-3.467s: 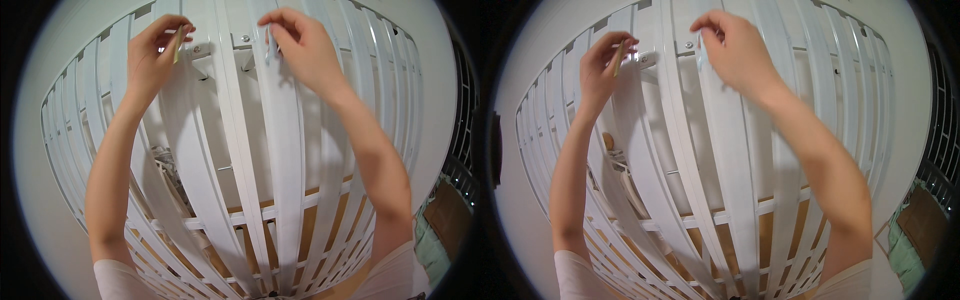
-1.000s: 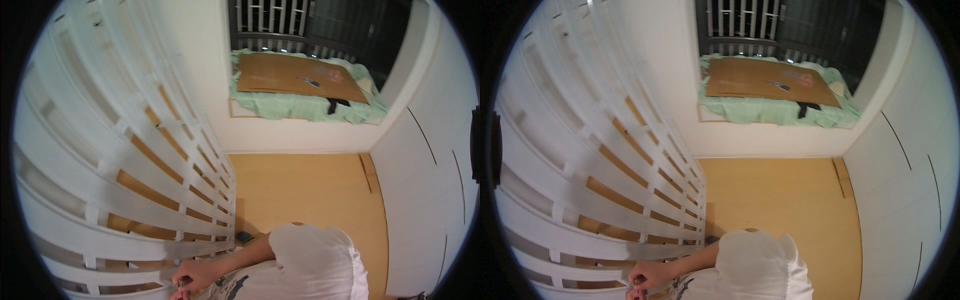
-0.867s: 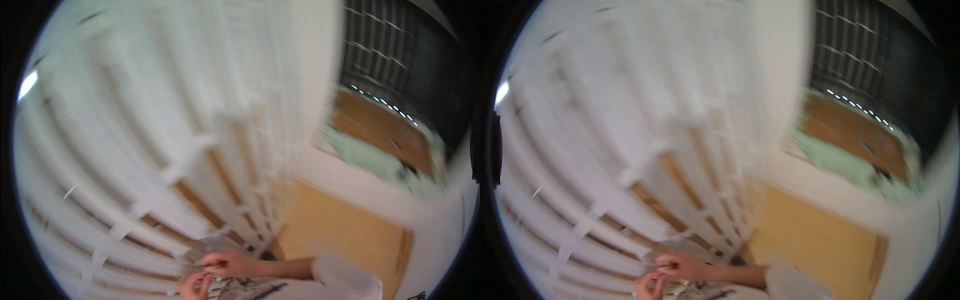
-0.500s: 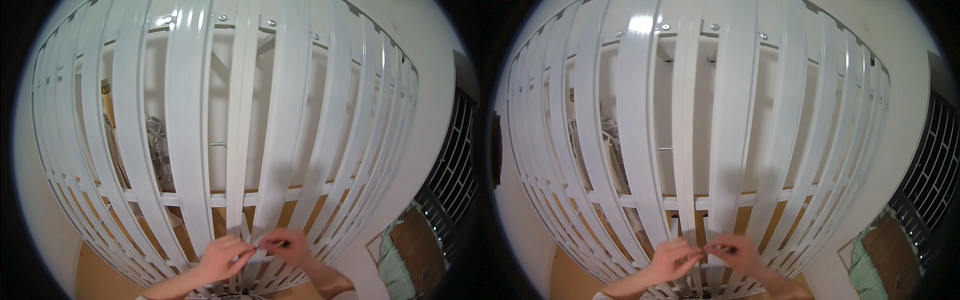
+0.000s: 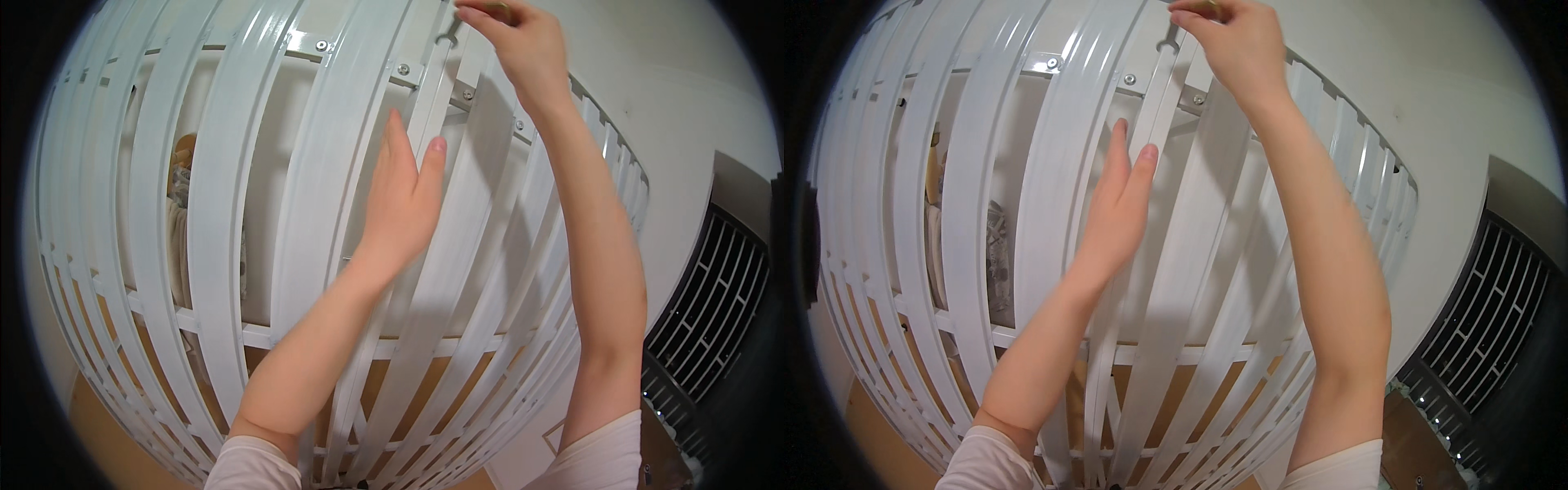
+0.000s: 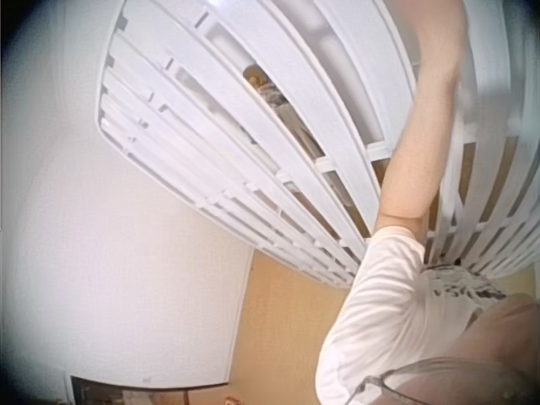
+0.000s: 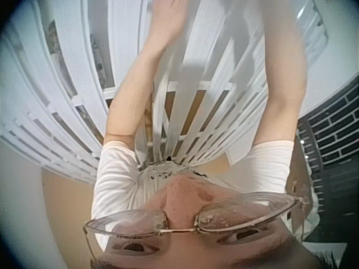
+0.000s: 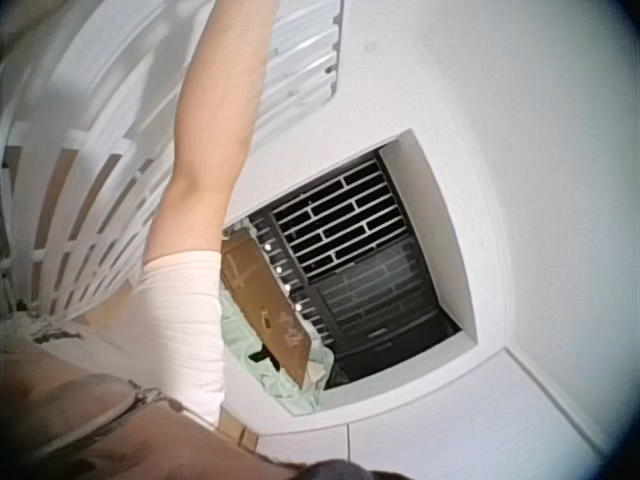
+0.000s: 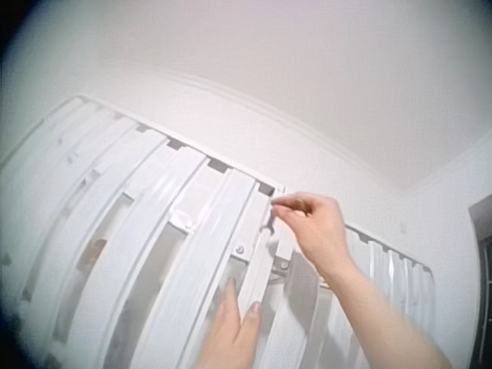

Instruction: The person uses a wrench to tighten bolts on a white slatted wooden structure, likely a bed frame. They systematically move along the frame, securing the joints with the tool.

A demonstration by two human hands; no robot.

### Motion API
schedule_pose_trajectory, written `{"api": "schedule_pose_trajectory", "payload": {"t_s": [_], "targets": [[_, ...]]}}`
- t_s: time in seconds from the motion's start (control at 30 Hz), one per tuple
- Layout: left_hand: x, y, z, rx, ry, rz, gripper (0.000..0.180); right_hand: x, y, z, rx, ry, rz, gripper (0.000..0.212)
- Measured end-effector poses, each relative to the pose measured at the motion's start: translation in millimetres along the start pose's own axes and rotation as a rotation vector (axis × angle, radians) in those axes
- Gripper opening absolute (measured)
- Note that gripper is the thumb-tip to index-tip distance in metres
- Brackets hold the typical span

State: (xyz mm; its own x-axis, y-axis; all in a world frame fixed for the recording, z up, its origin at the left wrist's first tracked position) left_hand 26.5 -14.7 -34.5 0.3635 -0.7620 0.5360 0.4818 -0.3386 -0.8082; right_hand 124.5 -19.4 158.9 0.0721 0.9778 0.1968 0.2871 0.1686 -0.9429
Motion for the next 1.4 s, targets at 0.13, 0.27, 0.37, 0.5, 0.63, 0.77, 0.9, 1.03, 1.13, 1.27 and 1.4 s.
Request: {"api": "schedule_pose_trajectory", "payload": {"t_s": [0.13,0.27,0.37,0.5,0.63,0.77,0.9,1.03,1.13,1.27,1.4], "targets": [[7.7,-50.9,3.4,-0.097,0.035,-0.202,0.077,33.7,-39.0,23.9,-0.104,0.025,0.019,0.018],[23.6,-67.8,0.5,-0.096,0.211,-0.333,0.075,41.0,-48.5,38.3,-0.210,0.074,0.157,0.019],[28.9,-70.7,3.6,-0.086,0.210,-0.378,0.062,49.6,-53.3,42.3,-0.283,0.085,0.163,0.019],[23.2,-71.8,0.9,-0.106,0.214,-0.356,0.062,52.4,-61.9,53.4,-0.361,0.076,0.173,0.018],[12.6,-74.7,3.5,-0.104,0.250,-0.322,0.063,60.0,-68.3,62.9,-0.357,0.168,0.114,0.019],[10.5,-76.7,-1.3,-0.137,0.268,-0.345,0.063,58.7,-60.9,66.8,-0.400,0.265,0.082,0.018],[15.8,-73.5,3.6,-0.125,0.293,-0.364,0.062,67.3,-63.0,66.5,-0.439,0.261,0.031,0.016],[13.5,-73.3,3.7,-0.125,0.294,-0.321,0.064,63.3,-58.9,68.2,-0.357,0.319,0.022,0.016],[10.2,-74.3,0.0,-0.147,0.303,-0.306,0.065,50.9,-45.6,70.6,-0.268,0.435,-0.013,0.014],[7.4,-73.0,0.7,-0.172,0.304,-0.281,0.063,43.4,-34.1,74.3,-0.140,0.569,-0.067,0.014],[6.4,-68.4,-2.2,-0.206,0.249,-0.235,0.061,36.8,-31.3,74.4,-0.146,0.611,-0.034,0.015]]}}
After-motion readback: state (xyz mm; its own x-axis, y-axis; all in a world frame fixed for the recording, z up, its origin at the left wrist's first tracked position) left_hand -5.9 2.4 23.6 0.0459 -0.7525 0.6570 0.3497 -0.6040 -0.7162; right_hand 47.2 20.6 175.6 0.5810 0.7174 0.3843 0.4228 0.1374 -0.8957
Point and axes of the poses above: each hand's wrist, its own y-axis away from the middle knuckle, its own z-axis out of the palm, x = y × z, the point moved 1 cm from there along -y, towards the middle knuckle, and after that the axes turned 6 degrees about -z, right-handed, at the moved point
